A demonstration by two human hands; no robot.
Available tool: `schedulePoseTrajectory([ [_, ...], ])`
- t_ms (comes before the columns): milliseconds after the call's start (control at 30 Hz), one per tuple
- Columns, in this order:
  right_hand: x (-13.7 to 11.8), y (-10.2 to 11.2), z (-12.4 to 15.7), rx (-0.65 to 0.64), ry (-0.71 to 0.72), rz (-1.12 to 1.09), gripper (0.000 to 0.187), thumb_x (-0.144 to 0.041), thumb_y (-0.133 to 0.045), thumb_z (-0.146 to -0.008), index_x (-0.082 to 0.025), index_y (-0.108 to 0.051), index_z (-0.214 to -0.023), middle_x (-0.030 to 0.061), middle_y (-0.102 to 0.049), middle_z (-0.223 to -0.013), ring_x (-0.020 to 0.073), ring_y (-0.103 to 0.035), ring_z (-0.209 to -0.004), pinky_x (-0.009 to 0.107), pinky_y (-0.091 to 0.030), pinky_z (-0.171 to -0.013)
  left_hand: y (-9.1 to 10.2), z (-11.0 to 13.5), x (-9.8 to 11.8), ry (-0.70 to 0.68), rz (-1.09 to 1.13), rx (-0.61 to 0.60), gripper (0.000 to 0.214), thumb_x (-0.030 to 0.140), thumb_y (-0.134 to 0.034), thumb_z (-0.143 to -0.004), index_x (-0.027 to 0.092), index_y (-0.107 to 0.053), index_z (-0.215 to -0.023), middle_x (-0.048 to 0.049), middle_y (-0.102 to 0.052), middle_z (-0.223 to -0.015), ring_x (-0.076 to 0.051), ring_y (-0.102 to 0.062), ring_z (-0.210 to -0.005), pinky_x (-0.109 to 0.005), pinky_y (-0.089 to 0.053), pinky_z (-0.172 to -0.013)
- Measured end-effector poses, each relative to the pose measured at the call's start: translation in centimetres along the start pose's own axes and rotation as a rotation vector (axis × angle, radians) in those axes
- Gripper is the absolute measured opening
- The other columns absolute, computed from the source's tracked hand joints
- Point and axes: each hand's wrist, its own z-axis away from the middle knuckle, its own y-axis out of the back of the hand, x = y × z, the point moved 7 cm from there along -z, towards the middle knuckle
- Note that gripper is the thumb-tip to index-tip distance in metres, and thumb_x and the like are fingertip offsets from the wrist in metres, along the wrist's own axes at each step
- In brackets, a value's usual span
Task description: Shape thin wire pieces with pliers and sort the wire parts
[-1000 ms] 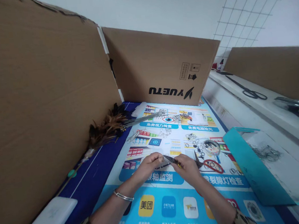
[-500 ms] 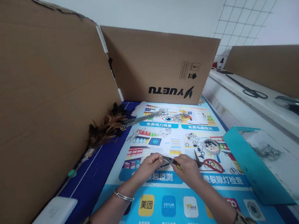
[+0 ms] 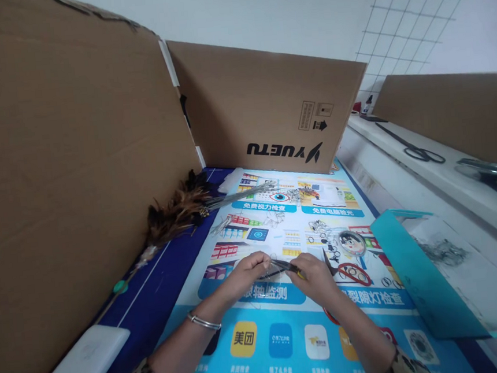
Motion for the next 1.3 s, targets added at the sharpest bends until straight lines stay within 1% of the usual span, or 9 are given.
schedulePoseTrajectory([
  [167,0.0,1.0,0.0,0.049,0.104,-0.090,0.016,-0.029,-0.050,-0.081,-0.020,-0.060,-0.089,0.0070,-0.059,-0.081,0.0186,-0.053,-0.081,0.030,-0.043,-0.071,0.3,-0.1,0.0,-0.001,0.068,-0.046,0.022,0.035,-0.048,-0.080,0.014,-0.053,-0.075,0.0030,-0.041,-0.064,-0.010,-0.034,-0.059,-0.020,-0.026,-0.056],
  [267,0.6,1.6,0.0,0.118,0.099,-0.124,0.017,-0.029,-0.049,-0.082,-0.020,-0.059,-0.092,0.0075,-0.059,-0.086,0.0183,-0.054,-0.083,0.031,-0.043,-0.073,0.1,0.1,0.3,0.013,0.093,-0.099,0.024,0.037,-0.051,-0.078,0.014,-0.053,-0.073,0.0027,-0.042,-0.064,-0.010,-0.035,-0.059,-0.021,-0.027,-0.056],
  [333,0.8,1.4,0.0,0.092,0.074,-0.093,0.015,-0.028,-0.049,-0.081,-0.020,-0.059,-0.089,0.0071,-0.059,-0.084,0.0183,-0.054,-0.082,0.030,-0.043,-0.072,-0.3,0.3,0.7,0.008,0.087,-0.158,0.025,0.039,-0.052,-0.077,0.014,-0.053,-0.071,0.0017,-0.044,-0.066,-0.011,-0.038,-0.062,-0.022,-0.029,-0.059],
  [467,0.4,0.4,0.0,-0.031,0.088,-0.050,0.013,-0.027,-0.053,-0.079,-0.020,-0.060,-0.087,0.0059,-0.058,-0.080,0.0183,-0.053,-0.080,0.029,-0.043,-0.070,-0.9,0.6,1.1,0.006,0.096,-0.230,0.027,0.040,-0.052,-0.078,0.014,-0.052,-0.070,0.0017,-0.044,-0.065,-0.011,-0.037,-0.062,-0.021,-0.030,-0.059],
  [667,-0.1,0.3,0.2,-0.054,0.123,-0.040,0.017,-0.027,-0.056,-0.078,-0.019,-0.059,-0.092,0.0070,-0.058,-0.083,0.0191,-0.053,-0.083,0.030,-0.044,-0.070,-0.9,0.5,0.2,0.054,0.087,-0.226,0.027,0.040,-0.051,-0.079,0.013,-0.052,-0.074,0.0021,-0.044,-0.066,-0.009,-0.035,-0.060,-0.020,-0.028,-0.056],
  [800,-0.1,0.2,0.2,-0.074,0.140,-0.030,0.017,-0.027,-0.056,-0.078,-0.019,-0.059,-0.092,0.0068,-0.058,-0.083,0.0192,-0.053,-0.082,0.030,-0.044,-0.070,-0.8,0.4,-0.3,0.077,0.084,-0.225,0.027,0.040,-0.050,-0.079,0.014,-0.051,-0.072,0.0026,-0.043,-0.064,-0.009,-0.033,-0.058,-0.020,-0.027,-0.055],
  [967,0.0,-0.1,0.3,-0.075,0.155,-0.035,0.016,-0.026,-0.056,-0.078,-0.019,-0.058,-0.092,0.0066,-0.058,-0.082,0.0192,-0.052,-0.082,0.031,-0.044,-0.070,-0.7,0.6,-0.4,0.088,0.062,-0.219,0.025,0.038,-0.052,-0.077,0.014,-0.051,-0.071,0.0031,-0.042,-0.063,-0.009,-0.033,-0.056,-0.020,-0.025,-0.054],
  [1100,0.0,-0.5,0.4,-0.079,0.167,-0.052,0.017,-0.026,-0.056,-0.077,-0.019,-0.058,-0.092,0.0061,-0.059,-0.082,0.0185,-0.053,-0.081,0.030,-0.043,-0.070,-0.9,0.6,-0.5,0.104,0.079,-0.249,0.027,0.040,-0.053,-0.076,0.014,-0.051,-0.069,0.0035,-0.041,-0.061,-0.008,-0.031,-0.055,-0.019,-0.022,-0.051],
  [1300,-0.1,-0.5,0.4,-0.071,0.174,-0.049,0.018,-0.025,-0.057,-0.076,-0.020,-0.058,-0.093,0.0052,-0.059,-0.082,0.0178,-0.053,-0.082,0.029,-0.043,-0.071,-1.0,0.7,-0.9,0.140,0.136,-0.237,0.026,0.039,-0.055,-0.075,0.014,-0.050,-0.068,0.0040,-0.040,-0.058,-0.008,-0.030,-0.052,-0.020,-0.021,-0.050],
])
